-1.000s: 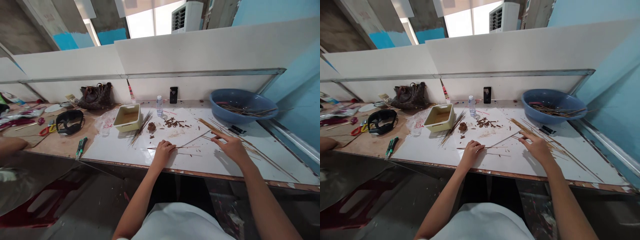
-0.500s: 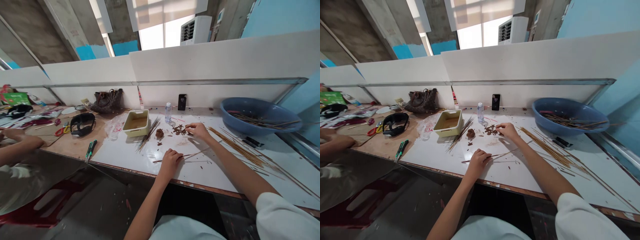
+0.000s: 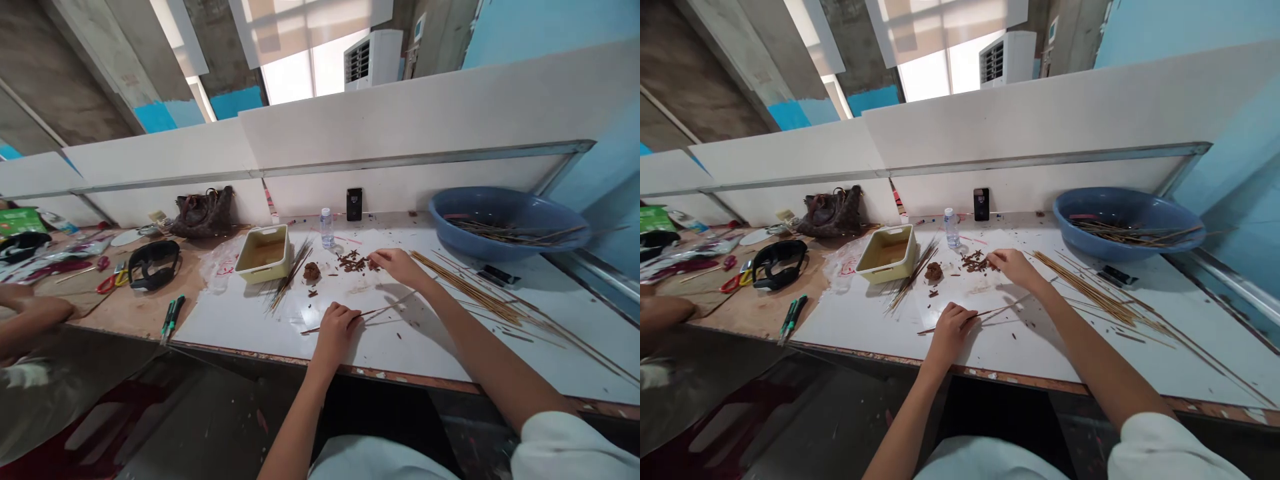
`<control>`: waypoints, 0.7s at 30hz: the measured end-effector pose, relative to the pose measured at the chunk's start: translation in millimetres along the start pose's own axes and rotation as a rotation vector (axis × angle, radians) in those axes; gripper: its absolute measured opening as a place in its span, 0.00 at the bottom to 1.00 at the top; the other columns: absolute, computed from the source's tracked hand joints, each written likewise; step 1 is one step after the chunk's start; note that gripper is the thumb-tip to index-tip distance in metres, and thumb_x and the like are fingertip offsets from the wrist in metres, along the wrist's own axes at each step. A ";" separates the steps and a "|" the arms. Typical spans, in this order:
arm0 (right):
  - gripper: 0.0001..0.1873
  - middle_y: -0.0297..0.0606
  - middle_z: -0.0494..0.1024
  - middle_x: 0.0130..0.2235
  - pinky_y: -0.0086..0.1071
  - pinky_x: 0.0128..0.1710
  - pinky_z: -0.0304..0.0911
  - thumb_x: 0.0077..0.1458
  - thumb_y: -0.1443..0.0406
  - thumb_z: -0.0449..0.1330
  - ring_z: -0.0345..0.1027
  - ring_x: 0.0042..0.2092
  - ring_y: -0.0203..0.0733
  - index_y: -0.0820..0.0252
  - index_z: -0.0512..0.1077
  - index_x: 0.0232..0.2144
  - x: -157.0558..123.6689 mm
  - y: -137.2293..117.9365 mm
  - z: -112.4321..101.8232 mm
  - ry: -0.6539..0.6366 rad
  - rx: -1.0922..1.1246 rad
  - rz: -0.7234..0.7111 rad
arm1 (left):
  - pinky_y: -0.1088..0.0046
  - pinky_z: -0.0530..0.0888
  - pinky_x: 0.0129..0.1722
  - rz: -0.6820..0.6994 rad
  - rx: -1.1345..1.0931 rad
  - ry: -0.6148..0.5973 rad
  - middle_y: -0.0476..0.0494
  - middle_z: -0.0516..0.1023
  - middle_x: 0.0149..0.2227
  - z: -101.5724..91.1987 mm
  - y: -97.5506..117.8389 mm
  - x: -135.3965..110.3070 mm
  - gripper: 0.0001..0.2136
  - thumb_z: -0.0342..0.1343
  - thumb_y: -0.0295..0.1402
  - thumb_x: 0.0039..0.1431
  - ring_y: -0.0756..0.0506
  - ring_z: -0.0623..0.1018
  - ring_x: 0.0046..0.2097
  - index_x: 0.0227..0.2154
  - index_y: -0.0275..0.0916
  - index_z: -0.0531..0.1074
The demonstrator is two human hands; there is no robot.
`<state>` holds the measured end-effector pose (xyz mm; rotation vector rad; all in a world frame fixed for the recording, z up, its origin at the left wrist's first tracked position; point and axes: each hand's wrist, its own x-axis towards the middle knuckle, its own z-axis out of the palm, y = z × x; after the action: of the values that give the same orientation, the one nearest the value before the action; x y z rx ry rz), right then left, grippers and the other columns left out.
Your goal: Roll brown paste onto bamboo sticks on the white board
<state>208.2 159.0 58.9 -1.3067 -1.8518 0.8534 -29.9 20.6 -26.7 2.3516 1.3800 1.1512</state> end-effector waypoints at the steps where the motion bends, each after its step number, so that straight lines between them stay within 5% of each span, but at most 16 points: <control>1: 0.26 0.43 0.90 0.41 0.40 0.49 0.73 0.70 0.46 0.57 0.82 0.44 0.50 0.58 0.85 0.43 -12.8 -8.0 -4.2 -0.103 -0.060 -0.041 | 0.61 0.80 0.44 0.004 0.001 0.003 0.42 0.86 0.37 0.0 0.2 0.1 0.05 0.67 0.29 0.71 0.39 0.80 0.44 0.47 0.41 0.85; 5: 0.22 0.44 0.89 0.44 0.39 0.46 0.69 0.67 0.46 0.62 0.80 0.43 0.52 0.56 0.84 0.43 -69.3 -27.0 -8.1 -0.363 -0.250 -0.045 | 0.59 0.81 0.44 0.004 0.010 0.005 0.42 0.86 0.37 -2.5 2.5 0.8 0.09 0.64 0.29 0.74 0.39 0.80 0.44 0.52 0.41 0.84; 9: 0.18 0.41 0.87 0.38 0.37 0.41 0.66 0.69 0.50 0.60 0.78 0.38 0.49 0.55 0.82 0.38 -102.6 -17.4 -6.1 -0.415 -0.238 0.011 | 0.56 0.83 0.47 0.007 0.016 0.004 0.40 0.87 0.42 -6.8 7.1 2.5 0.11 0.59 0.29 0.76 0.38 0.80 0.46 0.56 0.41 0.82; 15: 0.18 0.44 0.88 0.42 0.41 0.46 0.69 0.72 0.56 0.54 0.80 0.43 0.51 0.57 0.82 0.43 -98.4 22.6 -10.2 -0.216 -0.352 -0.018 | 0.46 0.81 0.63 -0.088 0.135 0.065 0.35 0.84 0.59 -2.5 7.5 4.0 0.18 0.51 0.30 0.79 0.35 0.80 0.62 0.66 0.42 0.75; 21: 0.26 0.58 0.83 0.62 0.61 0.67 0.63 0.76 0.54 0.51 0.74 0.65 0.64 0.60 0.79 0.62 -114.6 36.0 17.2 0.038 -0.607 -0.200 | 0.42 0.68 0.76 -0.065 0.333 -0.151 0.30 0.70 0.75 9.1 6.8 -5.7 0.23 0.48 0.30 0.78 0.34 0.67 0.77 0.71 0.35 0.68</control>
<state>239.1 57.3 0.4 -1.4318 -2.2585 0.1529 -20.6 14.2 -32.5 2.5252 1.6882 0.7567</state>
